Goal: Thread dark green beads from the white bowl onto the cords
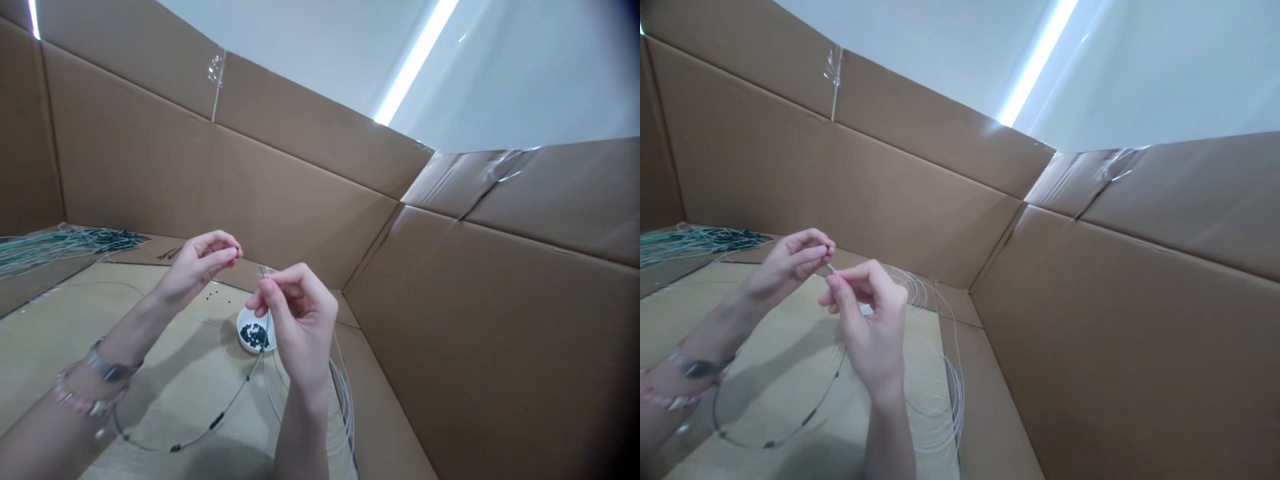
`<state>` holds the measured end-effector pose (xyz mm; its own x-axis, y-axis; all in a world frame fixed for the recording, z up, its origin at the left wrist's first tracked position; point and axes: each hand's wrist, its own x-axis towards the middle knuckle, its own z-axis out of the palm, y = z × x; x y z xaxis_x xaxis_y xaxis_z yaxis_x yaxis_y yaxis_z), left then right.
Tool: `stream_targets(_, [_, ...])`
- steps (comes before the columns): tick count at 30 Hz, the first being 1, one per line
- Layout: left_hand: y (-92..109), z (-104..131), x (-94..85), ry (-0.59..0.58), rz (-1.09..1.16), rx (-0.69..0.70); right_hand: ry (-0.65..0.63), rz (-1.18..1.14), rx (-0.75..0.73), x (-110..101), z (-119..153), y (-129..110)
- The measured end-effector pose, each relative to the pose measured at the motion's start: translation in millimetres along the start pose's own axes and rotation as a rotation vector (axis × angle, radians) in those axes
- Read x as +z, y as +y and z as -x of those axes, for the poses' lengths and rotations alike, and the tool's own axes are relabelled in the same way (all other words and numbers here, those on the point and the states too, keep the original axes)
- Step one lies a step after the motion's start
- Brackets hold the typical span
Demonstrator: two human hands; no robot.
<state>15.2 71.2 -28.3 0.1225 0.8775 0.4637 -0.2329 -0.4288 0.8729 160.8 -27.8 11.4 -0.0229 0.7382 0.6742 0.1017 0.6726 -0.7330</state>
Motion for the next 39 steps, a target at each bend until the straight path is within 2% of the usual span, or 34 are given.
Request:
stream_targets(2, [22,19,7.7,-0.037,0.224,0.024,0.007,0.023,-0.039,1,4,-5])
stream_targets(4, [34,33,13.6,-0.121,0.429,0.032,0.015,0.067,-0.092,3,7,-8])
stream_targets(6, [39,41,18.2,-0.197,0.547,0.021,0.047,0.133,-0.146,4,10,-9])
stream_targets(10, [42,45,23.5,-0.292,0.637,-0.02,0.13,0.278,-0.229,6,14,-8])
stream_targets(14, [45,45,24.9,-0.312,0.653,-0.043,0.17,0.362,-0.311,7,16,-11])
stream_targets(21, [49,47,26.2,-0.256,0.645,-0.027,0.209,0.474,-0.427,9,18,-14])
stream_targets(39, [50,46,25.9,-0.266,0.583,0.008,0.213,0.534,-0.484,9,17,-13])
